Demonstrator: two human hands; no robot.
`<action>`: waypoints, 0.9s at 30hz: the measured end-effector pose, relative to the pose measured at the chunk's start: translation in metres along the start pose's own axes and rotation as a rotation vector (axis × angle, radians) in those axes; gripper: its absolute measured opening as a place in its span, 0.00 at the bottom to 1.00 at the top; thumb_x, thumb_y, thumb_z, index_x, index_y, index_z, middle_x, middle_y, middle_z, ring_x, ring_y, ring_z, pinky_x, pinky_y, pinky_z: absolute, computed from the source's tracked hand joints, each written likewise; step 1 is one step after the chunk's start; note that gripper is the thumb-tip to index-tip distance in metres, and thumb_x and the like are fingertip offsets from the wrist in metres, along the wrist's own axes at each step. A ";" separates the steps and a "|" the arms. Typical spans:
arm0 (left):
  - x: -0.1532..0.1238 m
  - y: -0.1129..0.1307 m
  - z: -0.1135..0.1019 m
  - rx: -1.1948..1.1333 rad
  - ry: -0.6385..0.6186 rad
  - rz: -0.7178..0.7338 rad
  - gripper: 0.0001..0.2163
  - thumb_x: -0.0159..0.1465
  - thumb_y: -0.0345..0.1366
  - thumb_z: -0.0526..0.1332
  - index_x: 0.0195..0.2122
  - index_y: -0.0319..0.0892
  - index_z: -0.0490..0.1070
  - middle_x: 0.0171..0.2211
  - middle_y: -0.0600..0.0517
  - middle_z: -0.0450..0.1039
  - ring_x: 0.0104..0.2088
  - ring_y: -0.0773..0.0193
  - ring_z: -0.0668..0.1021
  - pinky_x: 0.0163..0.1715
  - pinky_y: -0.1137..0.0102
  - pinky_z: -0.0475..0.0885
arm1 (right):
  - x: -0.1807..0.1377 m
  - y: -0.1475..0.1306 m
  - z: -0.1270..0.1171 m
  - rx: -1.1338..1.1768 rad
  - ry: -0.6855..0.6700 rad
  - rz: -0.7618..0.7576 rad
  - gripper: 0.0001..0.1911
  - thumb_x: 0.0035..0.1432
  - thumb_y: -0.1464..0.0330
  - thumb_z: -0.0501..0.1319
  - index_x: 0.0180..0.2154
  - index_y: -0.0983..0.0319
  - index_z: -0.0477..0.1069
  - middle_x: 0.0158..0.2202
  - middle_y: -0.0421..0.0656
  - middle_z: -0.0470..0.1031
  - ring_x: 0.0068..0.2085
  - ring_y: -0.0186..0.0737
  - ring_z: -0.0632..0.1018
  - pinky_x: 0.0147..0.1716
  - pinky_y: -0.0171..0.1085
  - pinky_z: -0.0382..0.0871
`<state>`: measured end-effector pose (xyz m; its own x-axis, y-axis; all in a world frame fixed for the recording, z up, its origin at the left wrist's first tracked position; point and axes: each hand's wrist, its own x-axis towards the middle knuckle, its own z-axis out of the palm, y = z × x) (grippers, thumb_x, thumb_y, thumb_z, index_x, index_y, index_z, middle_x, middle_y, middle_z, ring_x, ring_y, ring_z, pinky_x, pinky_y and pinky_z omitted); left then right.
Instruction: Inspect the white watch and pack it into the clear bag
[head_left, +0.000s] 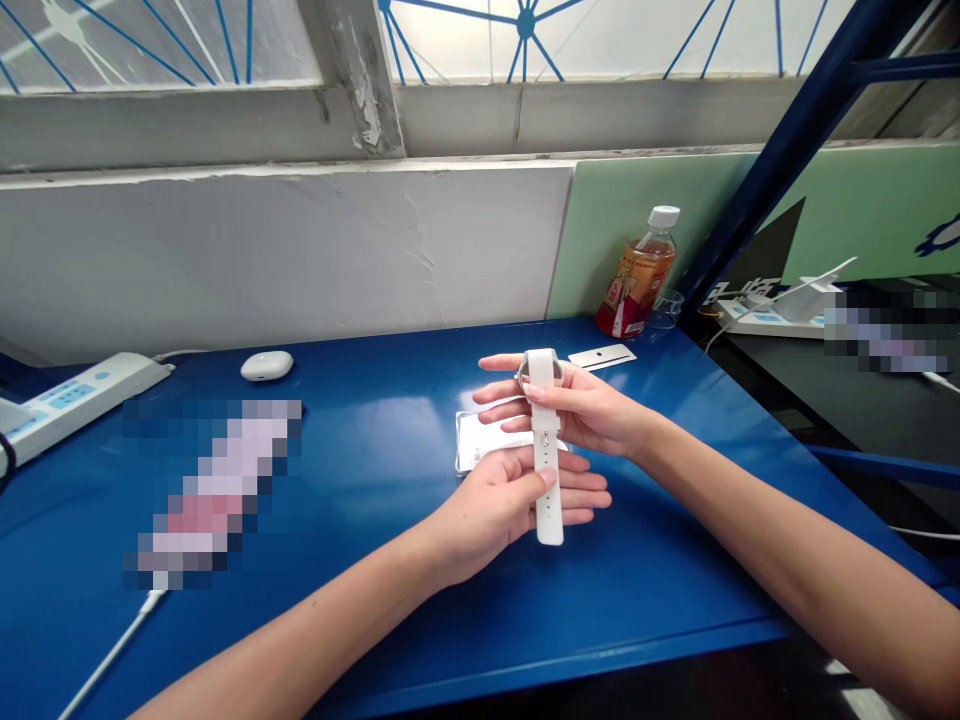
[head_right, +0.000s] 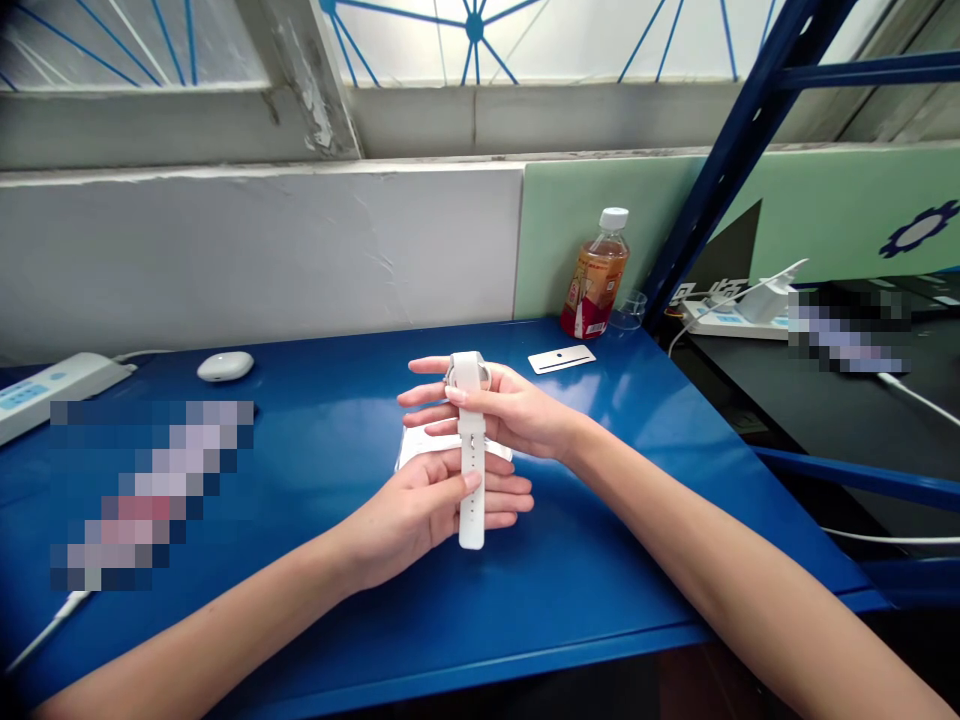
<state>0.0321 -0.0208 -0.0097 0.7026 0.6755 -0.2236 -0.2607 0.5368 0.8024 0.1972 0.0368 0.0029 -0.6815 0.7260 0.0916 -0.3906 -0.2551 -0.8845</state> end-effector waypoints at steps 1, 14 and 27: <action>0.000 0.001 0.000 -0.002 0.003 0.002 0.11 0.68 0.33 0.62 0.48 0.31 0.73 0.48 0.33 0.78 0.50 0.46 0.81 0.54 0.52 0.71 | 0.000 0.000 0.000 0.005 0.007 0.000 0.21 0.62 0.70 0.63 0.57 0.60 0.69 0.51 0.47 0.79 0.49 0.42 0.81 0.51 0.42 0.73; -0.004 0.012 -0.010 -0.301 -0.129 0.031 0.21 0.70 0.43 0.55 0.56 0.31 0.71 0.49 0.36 0.77 0.48 0.46 0.81 0.52 0.55 0.69 | 0.004 -0.013 -0.002 0.196 0.279 -0.085 0.25 0.64 0.61 0.44 0.50 0.64 0.74 0.33 0.43 0.74 0.29 0.38 0.71 0.36 0.39 0.71; -0.002 0.011 -0.007 -0.226 0.030 0.237 0.18 0.68 0.37 0.61 0.58 0.39 0.69 0.65 0.41 0.63 0.65 0.45 0.66 0.63 0.54 0.59 | 0.006 -0.004 -0.019 0.082 0.341 -0.277 0.09 0.55 0.61 0.70 0.36 0.57 0.75 0.33 0.38 0.82 0.43 0.39 0.82 0.51 0.40 0.71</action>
<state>0.0231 -0.0130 -0.0044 0.5857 0.8079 -0.0645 -0.5575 0.4594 0.6914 0.2069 0.0547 -0.0015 -0.3064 0.9398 0.1514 -0.5866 -0.0612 -0.8076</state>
